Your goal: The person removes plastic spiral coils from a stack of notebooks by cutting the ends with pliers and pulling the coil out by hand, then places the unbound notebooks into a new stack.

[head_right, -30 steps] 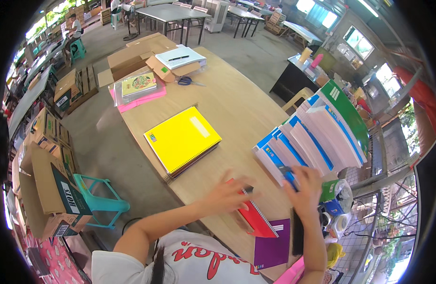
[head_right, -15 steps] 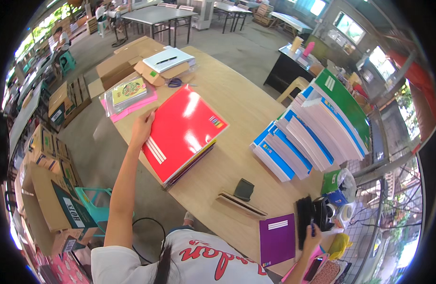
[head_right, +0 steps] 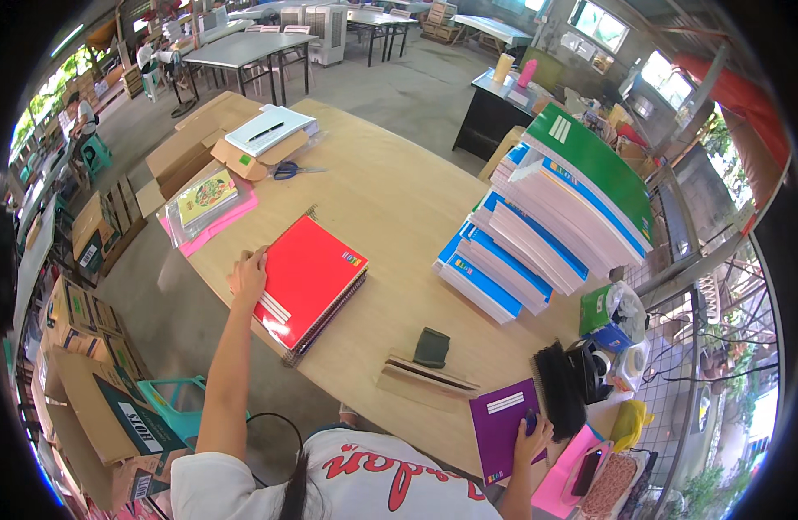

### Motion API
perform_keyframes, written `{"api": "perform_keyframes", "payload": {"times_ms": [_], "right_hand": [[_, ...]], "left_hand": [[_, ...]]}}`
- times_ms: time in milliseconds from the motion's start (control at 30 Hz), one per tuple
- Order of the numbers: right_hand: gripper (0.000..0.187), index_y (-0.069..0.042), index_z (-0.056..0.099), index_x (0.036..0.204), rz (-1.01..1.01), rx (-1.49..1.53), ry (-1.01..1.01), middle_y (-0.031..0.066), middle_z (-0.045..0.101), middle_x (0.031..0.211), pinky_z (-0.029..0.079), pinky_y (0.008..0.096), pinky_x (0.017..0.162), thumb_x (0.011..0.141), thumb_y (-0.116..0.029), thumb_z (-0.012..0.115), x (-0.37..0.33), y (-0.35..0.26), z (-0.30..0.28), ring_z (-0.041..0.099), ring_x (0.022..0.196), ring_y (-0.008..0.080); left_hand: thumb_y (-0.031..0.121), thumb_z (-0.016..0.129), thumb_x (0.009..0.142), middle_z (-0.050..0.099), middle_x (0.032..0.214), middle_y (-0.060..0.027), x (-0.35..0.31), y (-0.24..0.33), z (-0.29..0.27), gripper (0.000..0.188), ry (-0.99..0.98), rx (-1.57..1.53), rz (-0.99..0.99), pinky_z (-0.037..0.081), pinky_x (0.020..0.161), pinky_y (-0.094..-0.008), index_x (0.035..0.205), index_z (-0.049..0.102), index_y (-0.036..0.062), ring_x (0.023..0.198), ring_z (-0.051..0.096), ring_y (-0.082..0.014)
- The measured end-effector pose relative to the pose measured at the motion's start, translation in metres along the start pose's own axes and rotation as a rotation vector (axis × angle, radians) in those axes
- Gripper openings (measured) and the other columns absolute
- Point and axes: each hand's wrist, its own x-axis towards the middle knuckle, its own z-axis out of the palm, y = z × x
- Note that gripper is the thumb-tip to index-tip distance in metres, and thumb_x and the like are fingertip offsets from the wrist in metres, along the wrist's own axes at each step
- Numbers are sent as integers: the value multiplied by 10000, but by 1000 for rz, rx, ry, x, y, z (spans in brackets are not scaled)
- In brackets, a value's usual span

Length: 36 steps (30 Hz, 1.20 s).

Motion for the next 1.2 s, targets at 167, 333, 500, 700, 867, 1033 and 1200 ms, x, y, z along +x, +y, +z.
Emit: {"api": "perform_keyframes", "payload": {"times_ms": [167,333,500,700,867,1033,1200], "right_hand": [[484,-50,601,1248,-25,-43,-54,199,521,1206,350,535,1019,843,-290,712,-12,-3,5,467,1168,406],[577,-99,532,1376,13,-128,8,248,428,1376,263,555,1113,882,-360,679,-8,-22,-3,398,1280,430],[478,-74,595,1297,-26,97,305,248,466,1349,380,495,1042,838,-109,725,39,-39,-48,439,1257,418],[382,-75,666,1199,-40,392,425,201,450,1318,437,434,988,825,-22,723,71,-99,-91,481,1220,367],[341,-71,682,1141,59,389,429,188,491,1270,439,426,1000,808,-6,720,35,-76,-100,503,1193,350],[346,-71,684,1127,137,384,394,177,516,1245,441,425,999,792,12,715,26,-59,-104,519,1171,338],[357,-68,687,1116,236,406,367,172,516,1241,444,416,995,782,58,682,23,-48,-125,521,1177,336]], "left_hand": [[371,455,1021,635,1074,-58,9,-2,-3,312,-138,-84,30,509,854,-506,1272,634,325,1011,634,-291],[293,616,949,478,1396,-136,7,41,-21,496,156,164,89,460,984,-487,1431,504,245,1225,517,-346],[91,733,830,467,1412,-177,-17,316,-165,588,149,-923,905,463,993,-440,1383,537,124,1212,539,-358],[35,724,816,579,1243,-128,-10,553,-239,512,-46,-688,1703,478,969,-427,1286,643,222,1152,562,-329],[37,774,761,509,1294,-91,-45,629,-259,577,-410,-280,1833,418,1041,-404,1260,674,308,1269,464,-287],[78,811,722,578,1273,-93,-42,656,-252,575,-579,-12,1889,410,1052,-417,1248,683,271,1236,503,-284],[318,771,769,697,1131,-185,33,625,-266,485,-367,-789,1410,551,860,-397,1182,683,79,979,693,-271]]}}
